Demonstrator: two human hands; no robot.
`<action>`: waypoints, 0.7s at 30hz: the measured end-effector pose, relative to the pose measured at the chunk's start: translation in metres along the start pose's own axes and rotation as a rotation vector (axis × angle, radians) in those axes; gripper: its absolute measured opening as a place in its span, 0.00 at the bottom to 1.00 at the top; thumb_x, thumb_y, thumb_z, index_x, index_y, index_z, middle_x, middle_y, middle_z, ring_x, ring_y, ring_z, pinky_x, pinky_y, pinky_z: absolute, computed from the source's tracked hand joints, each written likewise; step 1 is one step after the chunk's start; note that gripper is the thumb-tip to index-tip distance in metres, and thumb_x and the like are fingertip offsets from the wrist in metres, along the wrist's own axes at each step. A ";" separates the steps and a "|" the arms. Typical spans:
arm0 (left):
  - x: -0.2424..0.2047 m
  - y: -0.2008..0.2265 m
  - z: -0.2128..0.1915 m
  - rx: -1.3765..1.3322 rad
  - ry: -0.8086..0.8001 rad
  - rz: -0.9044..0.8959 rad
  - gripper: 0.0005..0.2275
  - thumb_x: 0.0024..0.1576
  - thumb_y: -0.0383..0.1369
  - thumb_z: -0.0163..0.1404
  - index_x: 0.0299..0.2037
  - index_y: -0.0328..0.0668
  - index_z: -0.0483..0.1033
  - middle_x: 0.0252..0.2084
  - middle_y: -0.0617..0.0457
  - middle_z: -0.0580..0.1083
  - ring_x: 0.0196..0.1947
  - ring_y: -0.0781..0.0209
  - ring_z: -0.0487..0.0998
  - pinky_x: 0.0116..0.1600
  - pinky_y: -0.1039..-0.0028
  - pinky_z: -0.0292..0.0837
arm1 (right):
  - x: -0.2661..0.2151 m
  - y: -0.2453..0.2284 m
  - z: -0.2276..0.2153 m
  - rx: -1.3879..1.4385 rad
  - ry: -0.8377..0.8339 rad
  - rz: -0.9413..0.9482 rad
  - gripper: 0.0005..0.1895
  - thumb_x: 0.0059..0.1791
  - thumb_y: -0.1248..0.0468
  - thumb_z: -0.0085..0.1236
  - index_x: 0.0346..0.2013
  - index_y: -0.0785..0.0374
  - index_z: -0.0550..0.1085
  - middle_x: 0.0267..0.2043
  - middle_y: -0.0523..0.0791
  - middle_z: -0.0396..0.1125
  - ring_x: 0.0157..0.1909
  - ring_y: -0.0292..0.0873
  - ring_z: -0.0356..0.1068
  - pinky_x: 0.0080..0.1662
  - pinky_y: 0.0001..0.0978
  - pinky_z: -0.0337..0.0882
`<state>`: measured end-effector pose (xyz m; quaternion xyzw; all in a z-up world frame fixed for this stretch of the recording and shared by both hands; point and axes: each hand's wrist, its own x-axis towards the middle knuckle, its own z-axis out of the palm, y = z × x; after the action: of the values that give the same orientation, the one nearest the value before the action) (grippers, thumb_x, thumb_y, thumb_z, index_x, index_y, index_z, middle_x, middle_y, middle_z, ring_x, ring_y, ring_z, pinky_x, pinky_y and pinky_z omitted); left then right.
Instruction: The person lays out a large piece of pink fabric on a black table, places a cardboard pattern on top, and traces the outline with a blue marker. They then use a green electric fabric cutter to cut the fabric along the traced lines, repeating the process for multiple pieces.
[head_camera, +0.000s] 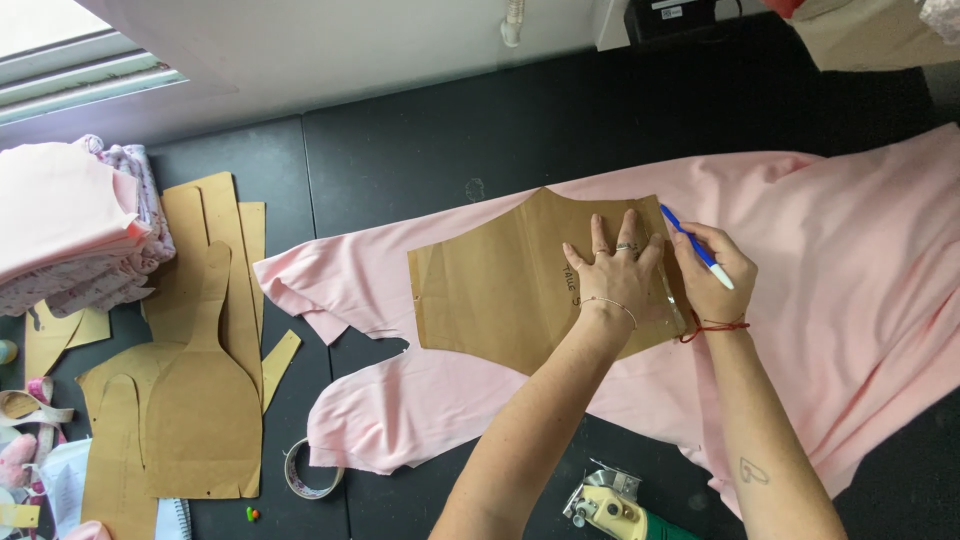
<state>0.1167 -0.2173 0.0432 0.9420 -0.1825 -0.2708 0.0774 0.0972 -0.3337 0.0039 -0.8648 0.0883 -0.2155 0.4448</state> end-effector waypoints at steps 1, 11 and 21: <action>0.003 0.001 0.002 -0.004 -0.012 0.003 0.36 0.41 0.51 0.52 0.59 0.63 0.45 0.65 0.51 0.34 0.63 0.34 0.33 0.52 0.31 0.36 | -0.004 0.000 -0.004 -0.031 -0.006 -0.011 0.06 0.44 0.71 0.55 0.34 0.61 0.74 0.33 0.50 0.68 0.38 0.47 0.68 0.37 0.34 0.68; 0.002 -0.004 0.017 -0.007 -0.045 -0.025 0.42 0.37 0.60 0.50 0.59 0.65 0.41 0.65 0.56 0.33 0.63 0.41 0.30 0.55 0.35 0.35 | -0.100 -0.044 -0.087 -0.074 -0.023 0.065 0.02 0.42 0.77 0.48 0.29 0.74 0.67 0.35 0.54 0.66 0.39 0.45 0.68 0.40 0.27 0.67; -0.093 -0.067 0.086 -0.177 0.866 0.266 0.04 0.48 0.32 0.46 0.32 0.50 0.68 0.49 0.53 0.64 0.52 0.55 0.64 0.55 0.52 0.53 | -0.093 -0.052 -0.050 0.198 -0.701 0.034 0.05 0.40 0.68 0.52 0.30 0.63 0.71 0.38 0.46 0.68 0.43 0.38 0.67 0.49 0.25 0.63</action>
<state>0.0173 -0.1238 -0.0002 0.9265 -0.2290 0.1455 0.2607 -0.0100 -0.3073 0.0442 -0.8373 -0.0764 0.0942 0.5332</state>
